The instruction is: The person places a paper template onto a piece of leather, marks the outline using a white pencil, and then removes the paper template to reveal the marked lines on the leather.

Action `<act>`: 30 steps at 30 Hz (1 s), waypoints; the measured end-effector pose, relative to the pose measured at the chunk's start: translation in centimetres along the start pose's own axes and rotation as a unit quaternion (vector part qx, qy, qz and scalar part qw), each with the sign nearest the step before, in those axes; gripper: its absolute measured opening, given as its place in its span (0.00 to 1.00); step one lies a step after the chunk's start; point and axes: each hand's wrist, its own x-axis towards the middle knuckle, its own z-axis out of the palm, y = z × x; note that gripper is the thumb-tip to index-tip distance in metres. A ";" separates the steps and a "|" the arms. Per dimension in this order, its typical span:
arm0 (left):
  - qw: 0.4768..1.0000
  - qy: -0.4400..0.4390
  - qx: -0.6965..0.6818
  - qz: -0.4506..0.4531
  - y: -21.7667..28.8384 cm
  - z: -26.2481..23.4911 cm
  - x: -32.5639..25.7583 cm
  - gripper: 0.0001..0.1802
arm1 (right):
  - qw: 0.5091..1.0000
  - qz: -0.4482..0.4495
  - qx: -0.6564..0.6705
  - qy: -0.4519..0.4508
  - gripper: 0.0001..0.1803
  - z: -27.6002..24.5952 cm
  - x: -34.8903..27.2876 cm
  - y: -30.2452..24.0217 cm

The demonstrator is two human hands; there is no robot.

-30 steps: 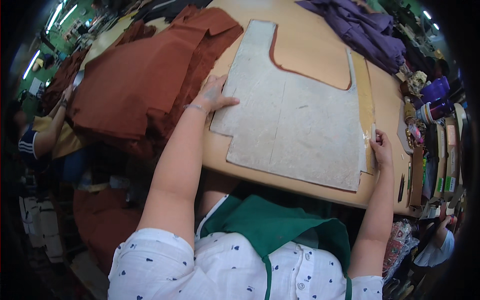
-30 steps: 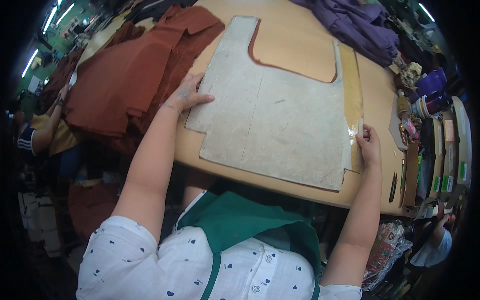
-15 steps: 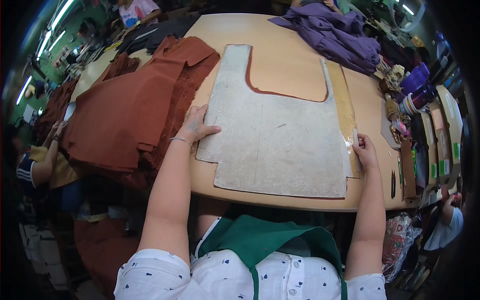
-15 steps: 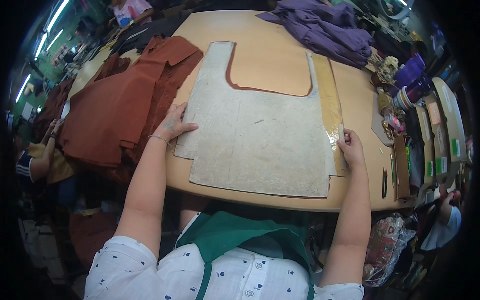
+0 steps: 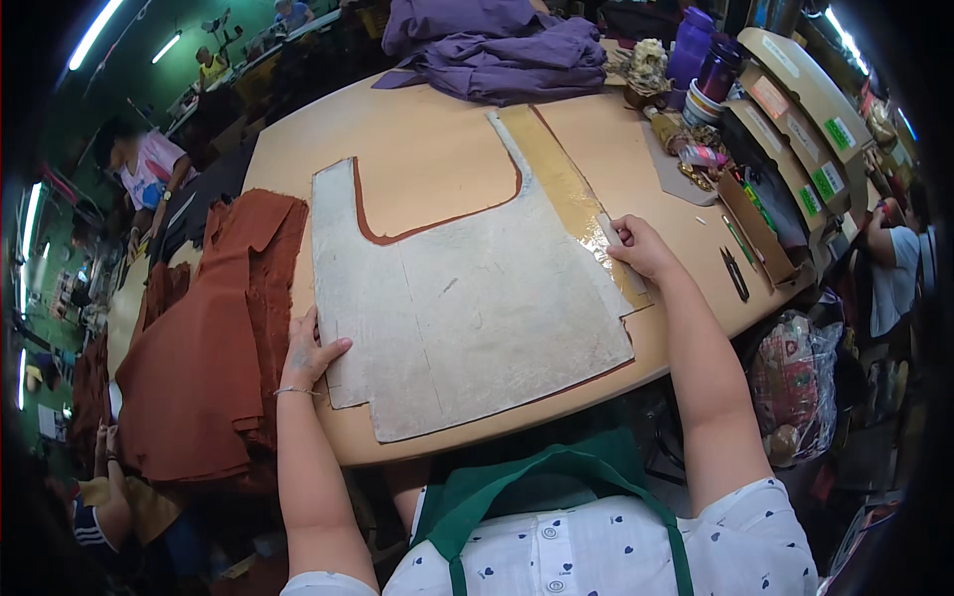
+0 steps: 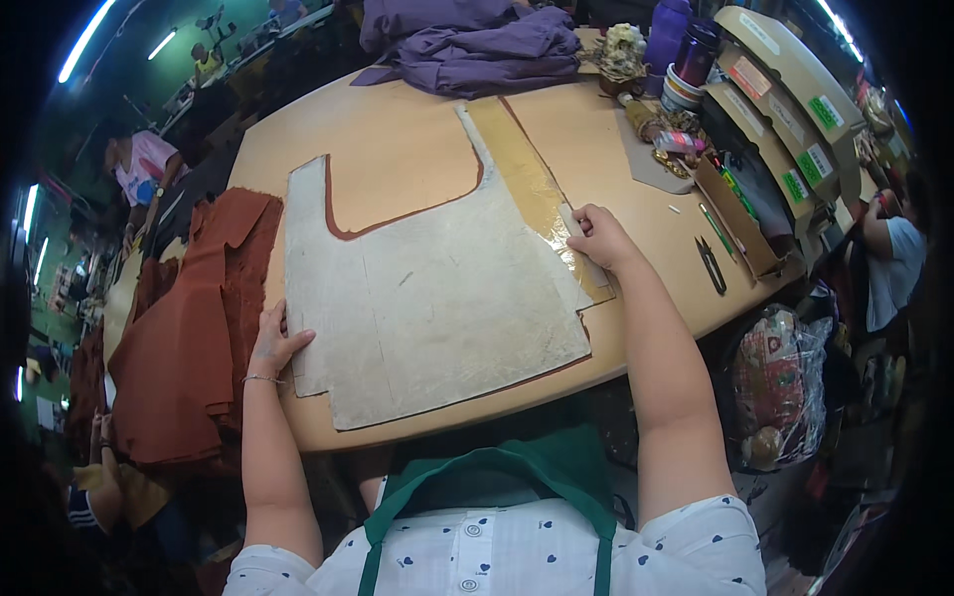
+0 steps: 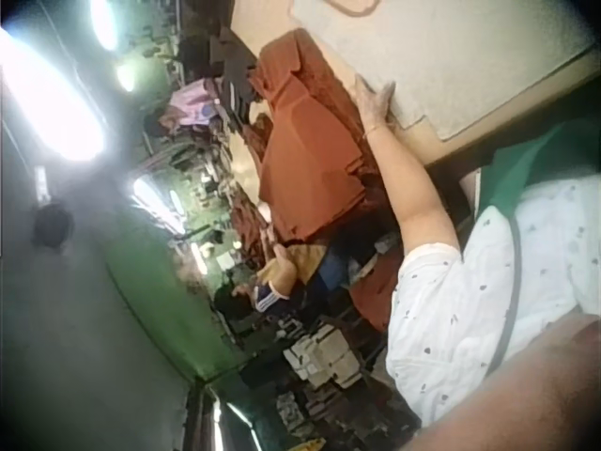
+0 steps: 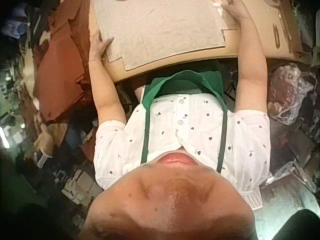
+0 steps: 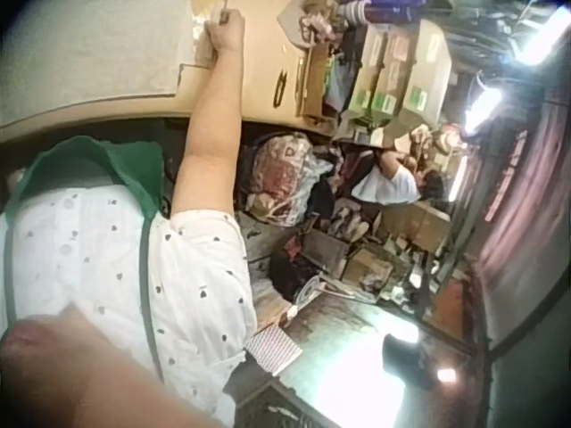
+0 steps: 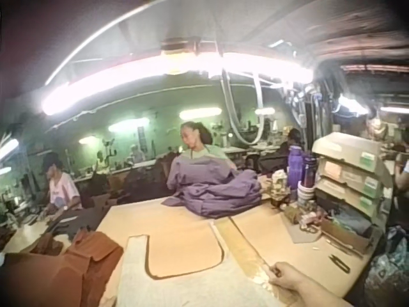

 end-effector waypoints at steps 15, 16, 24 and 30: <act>0.999 -0.006 0.041 -0.005 -0.6 -0.4 0.2 0.55 | 0.998 -0.008 -0.060 -0.003 0.25 0.1 -0.1 -0.3; 0.999 -0.005 0.039 -0.002 -0.6 -0.4 0.2 0.54 | 0.998 -0.008 -0.064 -0.002 0.25 0.0 -0.2 -0.1; 0.999 -0.012 0.042 0.004 -0.1 -0.5 0.2 0.49 | 0.998 -0.021 -0.062 -0.015 0.24 -0.5 0.3 -0.6; 0.998 -0.026 0.054 0.001 -0.7 -0.6 0.4 0.49 | 0.999 -0.001 -0.035 -0.025 0.24 -0.6 -0.1 -0.8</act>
